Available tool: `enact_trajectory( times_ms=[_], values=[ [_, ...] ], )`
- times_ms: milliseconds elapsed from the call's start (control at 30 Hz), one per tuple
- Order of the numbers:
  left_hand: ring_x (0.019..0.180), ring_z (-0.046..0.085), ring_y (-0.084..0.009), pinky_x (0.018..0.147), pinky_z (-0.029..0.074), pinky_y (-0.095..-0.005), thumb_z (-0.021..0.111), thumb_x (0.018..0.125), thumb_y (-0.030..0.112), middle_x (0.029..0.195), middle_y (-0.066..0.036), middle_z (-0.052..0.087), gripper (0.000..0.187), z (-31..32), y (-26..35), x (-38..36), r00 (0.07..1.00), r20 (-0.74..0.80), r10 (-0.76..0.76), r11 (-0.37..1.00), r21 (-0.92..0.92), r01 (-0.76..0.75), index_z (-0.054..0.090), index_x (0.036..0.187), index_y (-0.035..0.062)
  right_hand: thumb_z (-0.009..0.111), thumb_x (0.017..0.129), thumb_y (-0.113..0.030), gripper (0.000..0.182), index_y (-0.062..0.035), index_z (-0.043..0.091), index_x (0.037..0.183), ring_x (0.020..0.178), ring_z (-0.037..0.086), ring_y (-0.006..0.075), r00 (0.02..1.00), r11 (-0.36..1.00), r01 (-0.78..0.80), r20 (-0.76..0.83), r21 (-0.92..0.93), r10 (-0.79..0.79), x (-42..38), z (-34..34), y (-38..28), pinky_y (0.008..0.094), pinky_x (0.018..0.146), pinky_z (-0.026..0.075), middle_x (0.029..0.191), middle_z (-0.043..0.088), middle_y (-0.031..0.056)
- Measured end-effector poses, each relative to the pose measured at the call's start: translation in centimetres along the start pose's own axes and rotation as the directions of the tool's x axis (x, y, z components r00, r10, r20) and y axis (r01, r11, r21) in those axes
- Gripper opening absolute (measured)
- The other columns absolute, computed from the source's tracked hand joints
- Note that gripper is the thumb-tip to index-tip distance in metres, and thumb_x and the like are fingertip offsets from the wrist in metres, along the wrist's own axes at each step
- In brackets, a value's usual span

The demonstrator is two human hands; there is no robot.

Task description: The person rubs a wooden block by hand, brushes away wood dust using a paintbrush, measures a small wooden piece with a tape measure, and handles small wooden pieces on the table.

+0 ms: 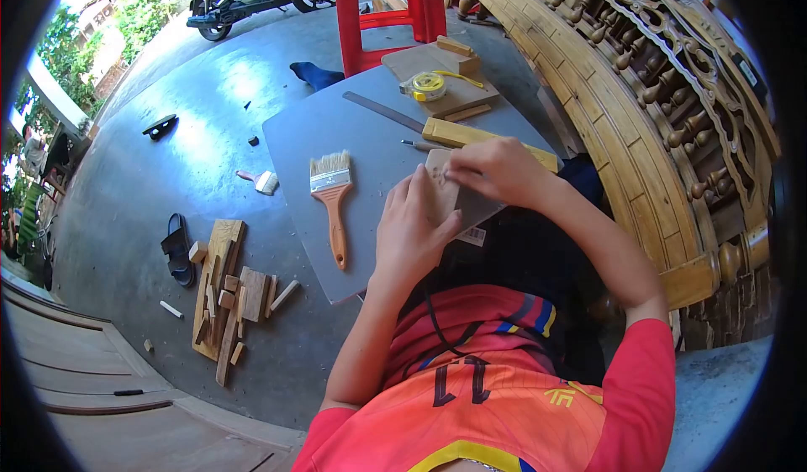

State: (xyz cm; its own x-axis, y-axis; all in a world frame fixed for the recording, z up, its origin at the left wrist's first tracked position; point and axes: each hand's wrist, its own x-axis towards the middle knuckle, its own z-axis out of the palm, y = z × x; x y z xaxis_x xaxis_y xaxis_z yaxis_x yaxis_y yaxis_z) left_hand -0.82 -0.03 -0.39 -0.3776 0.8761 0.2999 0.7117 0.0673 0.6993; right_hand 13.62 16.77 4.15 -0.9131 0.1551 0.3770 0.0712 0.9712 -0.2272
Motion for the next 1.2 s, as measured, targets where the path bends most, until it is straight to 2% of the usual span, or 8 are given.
enact_trajectory(
  times_ms=[200,333,467,800,900,1000,1100,1200],
  values=[
    [0.133,0.056,-0.0389,0.114,0.045,-0.0445,0.078,0.085,0.039,0.144,-0.023,0.058,0.087,0.2,-0.3,-0.1,1.0,0.002,0.003,1.0,0.013,-0.003,0.047,0.154,-0.0036,0.069,0.096,-0.023,0.016,-0.0092,0.069,0.105,0.087,0.072,0.0365,0.997,0.997,0.079,0.017,0.019,-0.079,-0.1,-0.4,-2.3,0.0481,0.072,0.058,0.093,0.073,0.0114],
    [0.132,0.057,-0.0395,0.113,0.045,-0.0446,0.078,0.085,0.038,0.144,-0.023,0.058,0.086,0.1,0.0,0.0,1.0,-0.004,-0.001,1.0,0.018,0.001,0.047,0.154,-0.0037,0.068,0.098,-0.025,0.018,-0.0114,0.069,0.11,0.088,0.072,0.0374,0.997,0.995,-0.076,0.006,-0.072,0.077,0.5,-0.5,0.3,0.0481,0.074,0.057,0.098,0.073,0.0118],
    [0.133,0.056,-0.0394,0.113,0.045,-0.0445,0.078,0.086,0.038,0.143,-0.023,0.059,0.086,0.0,-0.2,-0.1,1.0,0.002,-0.006,1.0,0.005,0.006,0.047,0.154,-0.0036,0.068,0.098,-0.026,0.016,-0.0095,0.067,0.1,0.088,0.071,0.038,0.997,0.995,0.021,0.073,0.094,-0.028,0.2,-1.0,-2.8,0.0487,0.074,0.057,0.092,0.073,0.0127],
    [0.137,0.052,-0.0396,0.114,0.045,-0.0464,0.078,0.088,0.036,0.144,-0.024,0.056,0.085,-0.1,-0.2,-0.2,0.999,0.018,0.03,0.999,0.036,-0.03,0.043,0.154,-0.005,0.069,0.097,-0.025,0.016,-0.0094,0.068,0.102,0.09,0.071,0.0391,0.983,0.98,-0.14,0.141,0.144,0.119,0.3,-1.6,-1.9,0.0495,0.077,0.055,0.092,0.073,0.0145],
    [0.137,0.052,-0.0395,0.114,0.045,-0.0464,0.077,0.088,0.035,0.144,-0.025,0.056,0.085,-0.2,0.1,-0.2,1.0,0.006,0.009,0.999,0.037,-0.009,0.043,0.154,-0.0049,0.069,0.097,-0.024,0.017,-0.009,0.068,0.103,0.09,0.071,0.0399,0.993,0.99,-0.116,0.033,0.076,0.114,0.5,-0.8,-1.6,0.0499,0.077,0.055,0.092,0.073,0.0156],
    [0.137,0.052,-0.0396,0.114,0.045,-0.0464,0.077,0.088,0.035,0.144,-0.025,0.056,0.085,-0.2,0.0,-0.2,1.0,0.008,0.011,0.999,0.035,-0.011,0.043,0.154,-0.0048,0.068,0.098,-0.024,0.018,-0.0078,0.068,0.104,0.089,0.071,0.04,0.98,0.976,-0.156,0.147,0.149,0.134,0.5,-1.8,-3.6,0.0496,0.078,0.056,0.093,0.073,0.0159],
    [0.136,0.053,-0.0398,0.113,0.045,-0.0464,0.077,0.088,0.035,0.144,-0.025,0.056,0.085,-0.2,0.2,-0.3,1.0,0.009,-0.003,1.0,0.027,0.003,0.043,0.154,-0.0049,0.068,0.098,-0.025,0.018,-0.0076,0.068,0.104,0.089,0.071,0.0402,0.996,0.996,-0.085,0.0,-0.008,0.085,0.6,-0.6,-1.9,0.0498,0.078,0.056,0.094,0.073,0.0162],
    [0.136,0.053,-0.0398,0.113,0.046,-0.0463,0.077,0.088,0.035,0.144,-0.025,0.056,0.084,-0.1,0.0,-0.3,1.0,-0.007,0.015,0.999,0.039,-0.015,0.043,0.154,-0.0049,0.068,0.098,-0.025,0.018,-0.0081,0.068,0.103,0.088,0.07,0.0403,0.99,0.987,-0.138,0.024,0.08,0.136,0.6,-0.7,-2.7,0.0505,0.076,0.055,0.091,0.073,0.0161]
  ],
)
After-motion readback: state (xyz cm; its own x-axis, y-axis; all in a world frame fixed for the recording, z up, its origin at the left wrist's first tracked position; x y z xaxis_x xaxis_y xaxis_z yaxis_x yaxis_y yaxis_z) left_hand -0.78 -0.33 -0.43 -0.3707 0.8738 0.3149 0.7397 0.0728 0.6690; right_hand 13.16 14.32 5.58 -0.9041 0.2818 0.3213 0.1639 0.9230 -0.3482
